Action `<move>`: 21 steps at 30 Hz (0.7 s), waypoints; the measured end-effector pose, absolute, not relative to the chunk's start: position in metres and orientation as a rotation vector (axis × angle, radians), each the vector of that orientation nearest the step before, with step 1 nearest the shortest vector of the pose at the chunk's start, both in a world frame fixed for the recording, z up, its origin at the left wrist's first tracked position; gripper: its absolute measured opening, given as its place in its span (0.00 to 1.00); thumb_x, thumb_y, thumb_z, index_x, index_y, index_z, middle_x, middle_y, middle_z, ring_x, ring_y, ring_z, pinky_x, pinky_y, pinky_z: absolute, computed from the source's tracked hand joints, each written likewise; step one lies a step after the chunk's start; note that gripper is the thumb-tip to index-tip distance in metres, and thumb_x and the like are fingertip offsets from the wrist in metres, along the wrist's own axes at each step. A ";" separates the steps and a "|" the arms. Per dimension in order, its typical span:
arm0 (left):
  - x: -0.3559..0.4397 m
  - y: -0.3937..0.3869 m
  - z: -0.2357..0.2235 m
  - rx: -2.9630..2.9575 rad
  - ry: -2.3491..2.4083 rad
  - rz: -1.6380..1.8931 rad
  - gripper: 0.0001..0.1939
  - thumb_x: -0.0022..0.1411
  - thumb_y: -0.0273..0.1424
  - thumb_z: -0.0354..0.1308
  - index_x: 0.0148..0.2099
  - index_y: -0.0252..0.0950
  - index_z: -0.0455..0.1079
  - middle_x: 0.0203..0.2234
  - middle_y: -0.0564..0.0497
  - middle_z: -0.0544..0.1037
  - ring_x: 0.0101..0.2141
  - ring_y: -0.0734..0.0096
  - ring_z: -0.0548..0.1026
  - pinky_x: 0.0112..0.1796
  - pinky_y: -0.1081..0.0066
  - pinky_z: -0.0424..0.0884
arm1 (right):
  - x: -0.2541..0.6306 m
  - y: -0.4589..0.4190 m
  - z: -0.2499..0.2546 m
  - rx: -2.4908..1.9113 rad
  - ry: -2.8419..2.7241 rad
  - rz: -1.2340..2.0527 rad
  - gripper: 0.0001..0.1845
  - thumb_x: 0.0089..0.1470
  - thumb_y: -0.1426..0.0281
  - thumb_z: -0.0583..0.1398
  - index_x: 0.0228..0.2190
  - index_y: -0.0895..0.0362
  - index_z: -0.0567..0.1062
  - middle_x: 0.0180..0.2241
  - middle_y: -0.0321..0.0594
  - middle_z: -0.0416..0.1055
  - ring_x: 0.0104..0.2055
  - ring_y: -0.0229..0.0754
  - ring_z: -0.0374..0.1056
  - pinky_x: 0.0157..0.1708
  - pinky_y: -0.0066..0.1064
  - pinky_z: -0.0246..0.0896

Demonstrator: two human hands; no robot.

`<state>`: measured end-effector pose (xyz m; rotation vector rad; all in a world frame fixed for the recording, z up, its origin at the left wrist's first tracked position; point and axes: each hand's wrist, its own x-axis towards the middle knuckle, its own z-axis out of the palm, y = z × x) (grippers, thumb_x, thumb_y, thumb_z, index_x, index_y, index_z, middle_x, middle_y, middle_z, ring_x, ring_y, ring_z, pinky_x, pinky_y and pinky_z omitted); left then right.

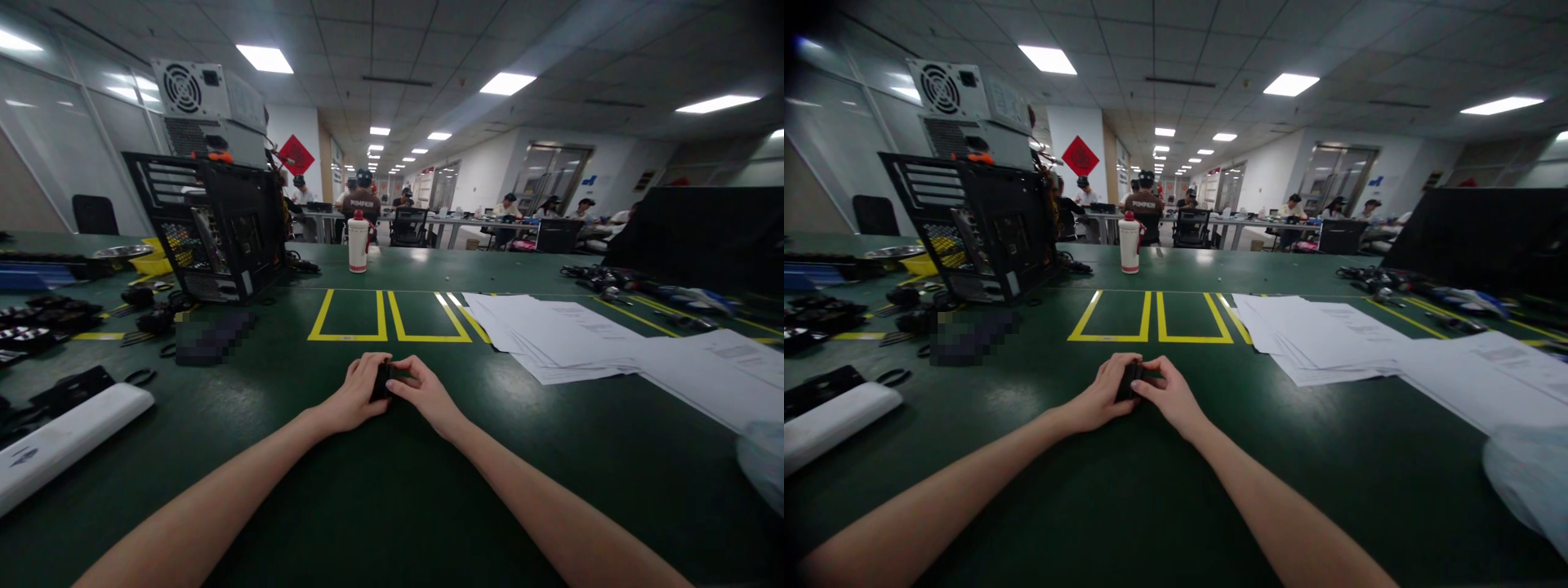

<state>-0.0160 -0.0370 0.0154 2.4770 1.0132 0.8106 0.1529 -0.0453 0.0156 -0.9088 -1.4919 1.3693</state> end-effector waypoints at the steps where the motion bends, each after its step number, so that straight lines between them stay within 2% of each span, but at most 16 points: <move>1: -0.016 -0.036 0.014 2.476 1.015 0.819 0.30 0.52 0.27 0.54 0.55 0.41 0.45 0.49 0.46 0.58 0.51 0.60 0.57 0.52 0.53 0.51 | 0.153 -0.045 0.016 -0.876 -1.494 1.388 0.15 0.42 0.70 0.61 0.35 0.55 0.65 0.42 0.37 0.66 0.45 0.41 0.65 0.47 0.39 0.59; 7: -0.013 -0.031 0.004 2.483 1.047 0.871 0.32 0.49 0.27 0.55 0.55 0.40 0.45 0.49 0.45 0.58 0.51 0.59 0.56 0.51 0.53 0.51 | 0.156 -0.046 0.016 -0.788 -1.505 1.439 0.20 0.41 0.75 0.61 0.39 0.54 0.65 0.44 0.37 0.65 0.50 0.41 0.61 0.52 0.39 0.53; 14: -0.013 -0.032 0.006 2.487 1.040 0.878 0.31 0.51 0.28 0.55 0.55 0.41 0.45 0.48 0.46 0.58 0.51 0.60 0.57 0.52 0.54 0.51 | 0.151 -0.046 0.015 -0.857 -1.477 1.307 0.11 0.43 0.72 0.60 0.32 0.55 0.67 0.38 0.35 0.68 0.47 0.42 0.63 0.49 0.39 0.56; 21: -0.014 -0.031 0.006 2.470 1.034 0.869 0.32 0.51 0.27 0.55 0.55 0.41 0.45 0.48 0.46 0.58 0.51 0.61 0.57 0.52 0.54 0.50 | 0.151 -0.048 0.018 -0.919 -1.483 1.322 0.18 0.42 0.74 0.60 0.39 0.56 0.65 0.43 0.40 0.65 0.49 0.41 0.61 0.51 0.38 0.54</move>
